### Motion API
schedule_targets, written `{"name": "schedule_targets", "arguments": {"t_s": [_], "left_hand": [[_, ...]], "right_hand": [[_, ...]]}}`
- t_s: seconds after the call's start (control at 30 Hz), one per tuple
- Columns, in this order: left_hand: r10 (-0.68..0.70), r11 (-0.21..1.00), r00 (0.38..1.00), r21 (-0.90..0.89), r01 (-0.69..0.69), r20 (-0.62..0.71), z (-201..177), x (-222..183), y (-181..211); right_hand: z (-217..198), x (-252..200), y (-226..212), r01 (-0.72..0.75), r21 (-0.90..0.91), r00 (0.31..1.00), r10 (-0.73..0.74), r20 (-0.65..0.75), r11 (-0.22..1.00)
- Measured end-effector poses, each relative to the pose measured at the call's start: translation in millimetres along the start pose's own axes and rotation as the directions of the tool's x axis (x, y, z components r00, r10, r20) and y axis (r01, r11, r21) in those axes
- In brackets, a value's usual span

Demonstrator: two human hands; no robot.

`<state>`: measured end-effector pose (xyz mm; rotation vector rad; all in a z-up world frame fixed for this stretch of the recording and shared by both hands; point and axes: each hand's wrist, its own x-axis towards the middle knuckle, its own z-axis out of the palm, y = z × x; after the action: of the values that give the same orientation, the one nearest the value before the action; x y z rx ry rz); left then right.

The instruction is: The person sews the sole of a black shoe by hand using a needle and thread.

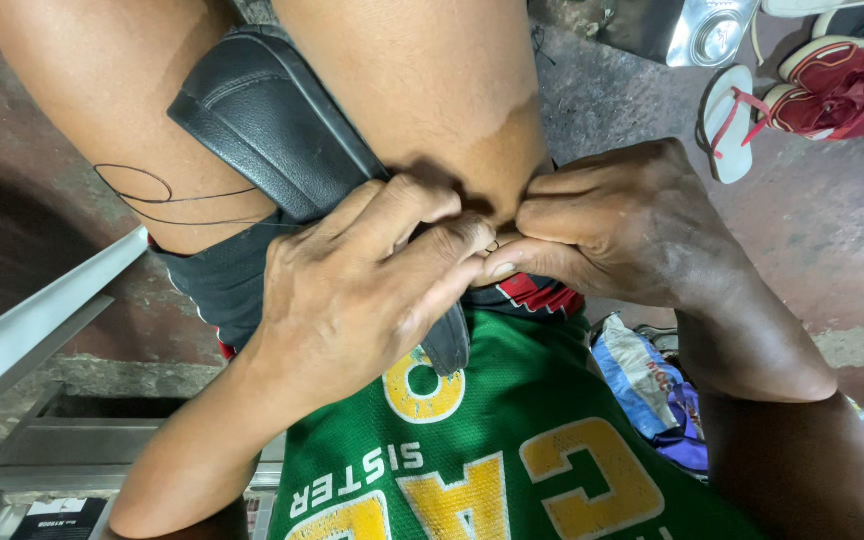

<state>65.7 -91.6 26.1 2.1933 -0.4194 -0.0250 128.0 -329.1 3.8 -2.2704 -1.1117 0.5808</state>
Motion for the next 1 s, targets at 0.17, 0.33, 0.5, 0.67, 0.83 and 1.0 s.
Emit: {"name": "schedule_targets", "arguments": {"t_s": [0.17,0.33,0.5,0.67,0.83,1.0], "left_hand": [[-0.025,1.000,0.999,0.006,0.025,0.042,1.9,-8.8,-5.3],[-0.087,0.988,0.993,-0.119,0.096,0.077,-6.3,-9.8,-7.4],[-0.190,0.919,0.977,-0.334,0.211,0.094,-6.1,-14.3,-17.3],[-0.270,0.844,0.956,-0.451,0.291,0.112,-7.9,-18.4,-25.2],[-0.243,0.861,0.968,-0.444,0.248,0.070,-6.0,-19.3,-27.8],[-0.214,0.869,0.973,-0.440,0.228,0.082,-9.5,-20.5,-27.6]], "right_hand": [[-0.2,1.8,-0.2,-0.026,0.019,1.000,0.026,0.014,0.999],[-1.0,7.4,0.1,-0.040,-0.132,0.999,0.042,0.012,0.990],[1.3,8.5,-6.0,-0.019,-0.020,0.999,0.020,0.051,1.000],[18.4,13.7,-21.4,-0.087,0.346,0.983,0.136,-0.121,0.934],[27.8,17.2,-32.1,0.003,0.537,0.954,0.158,-0.254,0.844],[30.5,17.6,-30.3,-0.002,0.425,0.959,0.123,-0.257,0.905]]}}
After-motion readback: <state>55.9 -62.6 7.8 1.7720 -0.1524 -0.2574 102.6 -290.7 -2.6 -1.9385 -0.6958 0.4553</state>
